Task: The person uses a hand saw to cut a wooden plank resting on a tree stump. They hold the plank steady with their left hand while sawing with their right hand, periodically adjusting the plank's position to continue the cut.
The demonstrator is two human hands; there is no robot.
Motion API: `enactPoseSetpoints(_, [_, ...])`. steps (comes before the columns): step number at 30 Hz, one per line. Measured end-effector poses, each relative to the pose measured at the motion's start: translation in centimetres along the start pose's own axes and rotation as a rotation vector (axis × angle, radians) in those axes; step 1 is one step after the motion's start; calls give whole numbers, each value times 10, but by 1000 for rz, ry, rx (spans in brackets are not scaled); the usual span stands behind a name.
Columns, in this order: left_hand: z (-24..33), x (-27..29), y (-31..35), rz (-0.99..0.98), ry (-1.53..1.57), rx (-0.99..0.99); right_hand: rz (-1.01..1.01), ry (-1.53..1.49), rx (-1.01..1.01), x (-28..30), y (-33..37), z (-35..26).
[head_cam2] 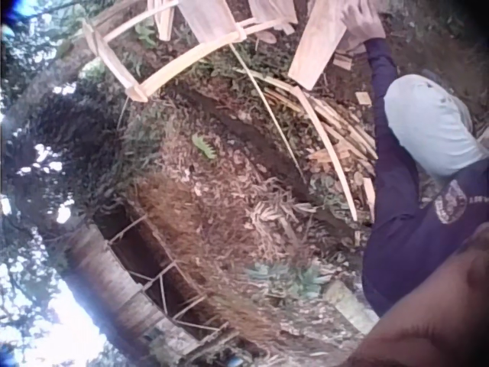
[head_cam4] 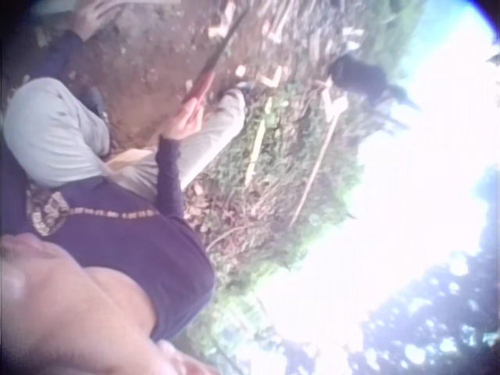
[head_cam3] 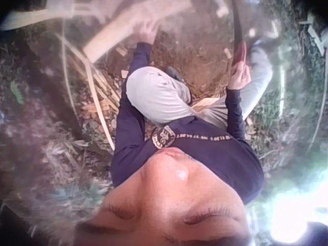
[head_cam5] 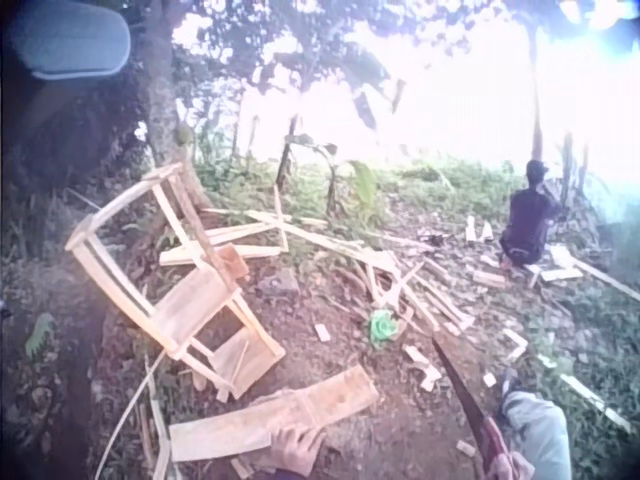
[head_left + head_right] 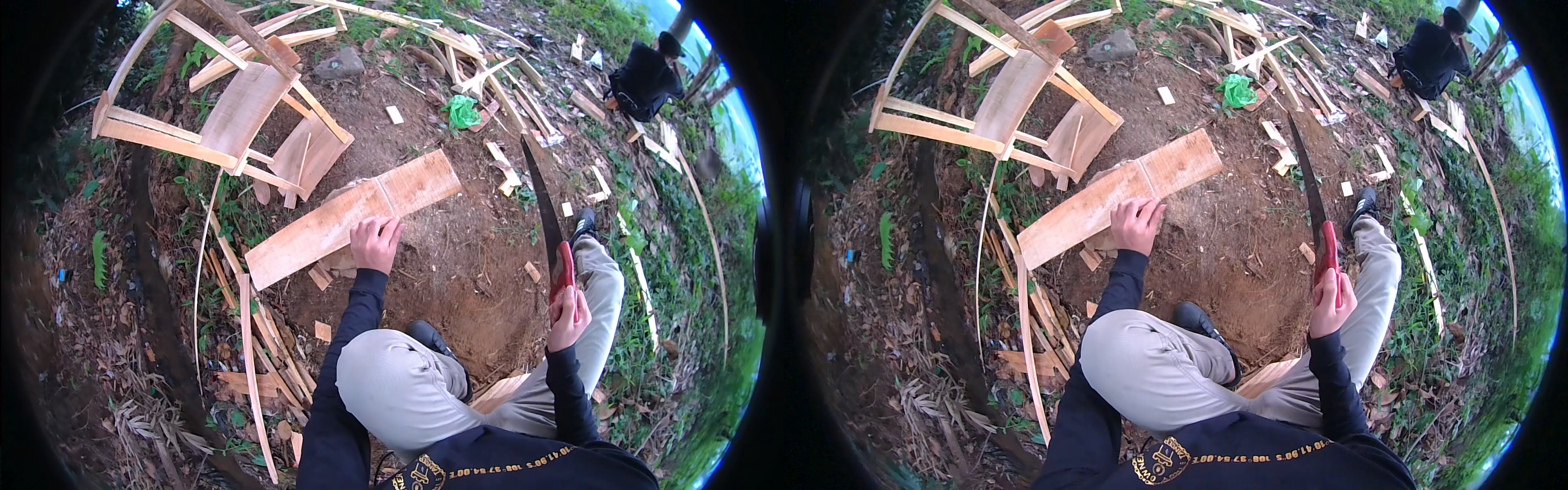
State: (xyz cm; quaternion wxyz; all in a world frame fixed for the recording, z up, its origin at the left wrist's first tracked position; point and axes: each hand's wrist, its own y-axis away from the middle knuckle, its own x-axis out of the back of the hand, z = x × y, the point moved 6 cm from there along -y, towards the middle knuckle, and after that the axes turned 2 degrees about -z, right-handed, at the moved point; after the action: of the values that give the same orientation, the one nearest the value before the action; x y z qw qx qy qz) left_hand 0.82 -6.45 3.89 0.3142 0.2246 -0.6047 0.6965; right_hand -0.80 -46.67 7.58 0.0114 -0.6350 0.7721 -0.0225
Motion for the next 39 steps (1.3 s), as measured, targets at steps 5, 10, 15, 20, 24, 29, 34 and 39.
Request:
enactPoseSetpoints(5, [0,-6,-5,10,-5,65,-61,79,62,-6,1,1])
enactPoseSetpoints(10, [-5,-10,-4,-49,27,119,-109,112,51,-27,11,-11])
enactPoseSetpoints(15, [-9,-15,-5,-174,64,240,-104,90,22,-37,10,-13])
enactPoseSetpoints(20, [-4,-14,-4,-186,61,260,-90,73,-27,-36,13,-6])
enactPoseSetpoints(24, [6,-18,3,-128,-52,291,-76,54,-46,-39,15,-10])
enactPoseSetpoints(29, [7,-17,7,52,79,453,-87,40,-35,-41,17,-10])
enactPoseSetpoints(34, [1,-14,23,-26,188,318,-94,8,-51,-48,16,-8])
enactPoseSetpoints(39, [20,14,11,-336,170,-6,-76,65,-5,-37,7,-14])
